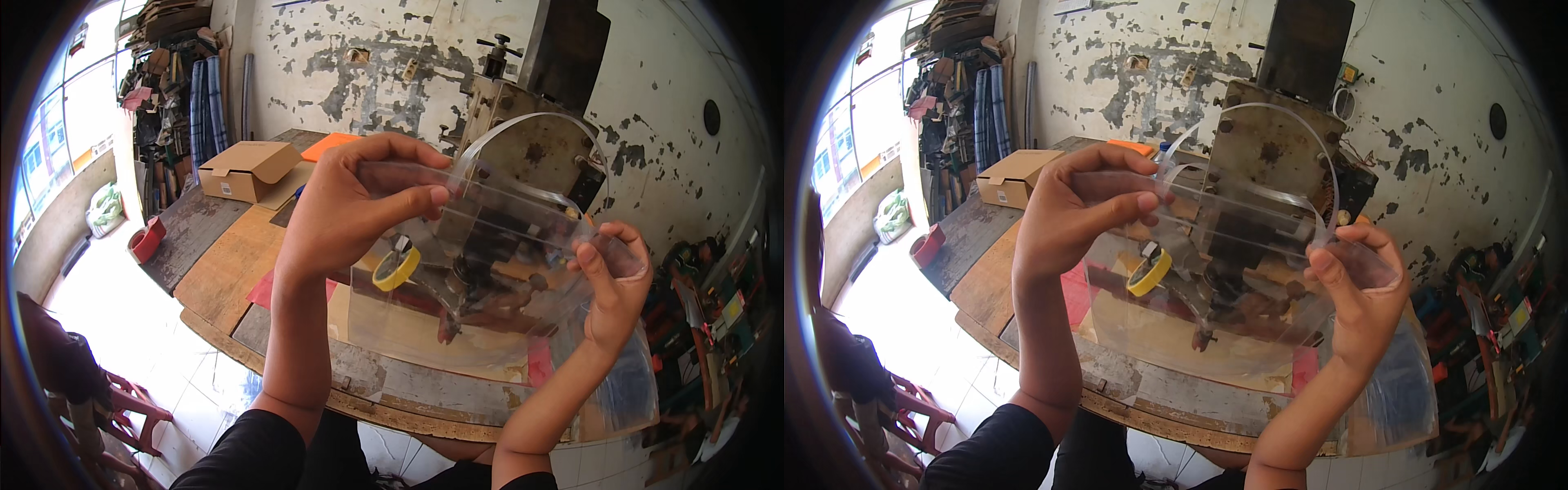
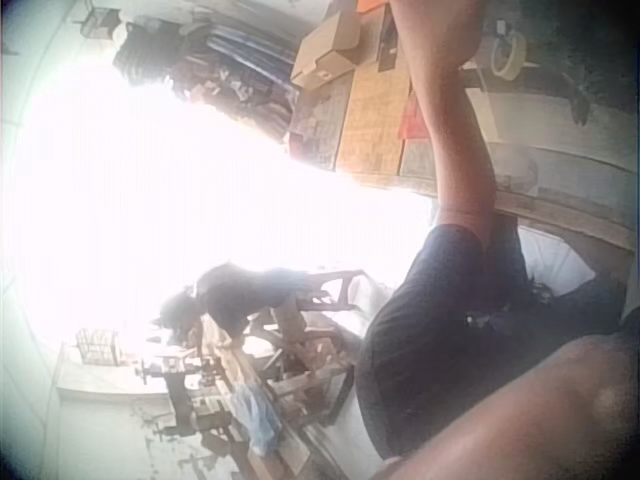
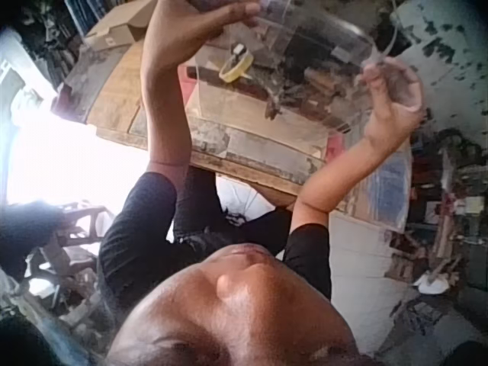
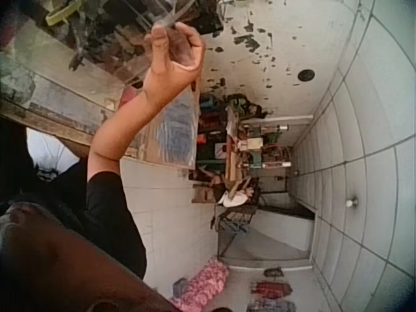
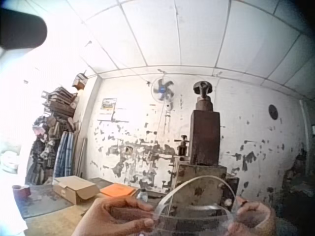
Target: The person cuts a piece of tape using a tape dispenser, adheres it to the work table, and then picks up, opens, and turns a clear plastic bag with tube handles by hand.
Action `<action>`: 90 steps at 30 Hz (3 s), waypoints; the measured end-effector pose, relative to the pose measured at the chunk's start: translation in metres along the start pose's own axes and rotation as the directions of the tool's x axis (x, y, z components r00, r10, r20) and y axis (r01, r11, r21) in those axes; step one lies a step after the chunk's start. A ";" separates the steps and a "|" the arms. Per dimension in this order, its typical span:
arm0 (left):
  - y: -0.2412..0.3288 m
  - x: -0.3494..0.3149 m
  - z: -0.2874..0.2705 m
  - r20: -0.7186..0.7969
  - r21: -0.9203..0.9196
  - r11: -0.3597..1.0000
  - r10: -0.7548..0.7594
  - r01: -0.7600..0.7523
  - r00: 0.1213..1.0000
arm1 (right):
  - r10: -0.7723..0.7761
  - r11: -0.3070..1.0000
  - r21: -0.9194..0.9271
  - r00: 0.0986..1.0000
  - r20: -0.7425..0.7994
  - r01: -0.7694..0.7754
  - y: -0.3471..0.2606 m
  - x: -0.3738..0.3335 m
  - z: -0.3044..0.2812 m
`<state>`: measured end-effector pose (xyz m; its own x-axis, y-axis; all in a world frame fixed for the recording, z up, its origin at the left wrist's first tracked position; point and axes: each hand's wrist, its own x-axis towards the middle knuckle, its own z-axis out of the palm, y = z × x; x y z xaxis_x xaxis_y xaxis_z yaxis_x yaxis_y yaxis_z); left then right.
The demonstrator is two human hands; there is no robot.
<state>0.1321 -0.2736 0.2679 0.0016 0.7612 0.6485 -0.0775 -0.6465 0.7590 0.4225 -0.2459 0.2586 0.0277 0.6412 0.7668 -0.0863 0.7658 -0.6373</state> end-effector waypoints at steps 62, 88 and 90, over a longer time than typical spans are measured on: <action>-0.005 0.004 -0.003 0.104 -0.050 0.998 -0.034 0.039 0.994 | 0.005 1.000 -0.030 0.999 -0.047 -0.006 0.011 0.009 -0.018; -0.011 0.008 -0.003 0.130 -0.143 0.986 -0.072 0.090 0.989 | 0.040 0.998 -0.048 0.998 -0.040 -0.042 0.018 0.014 -0.020; -0.008 0.008 -0.003 0.128 -0.137 0.984 -0.093 0.110 0.987 | 0.041 0.998 -0.048 0.998 -0.043 -0.043 0.018 0.014 -0.019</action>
<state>0.1301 -0.2623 0.2674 0.1359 0.8050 0.5775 -0.2128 -0.5456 0.8106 0.4408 -0.2226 0.2562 0.0670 0.6733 0.7363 -0.0398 0.7392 -0.6723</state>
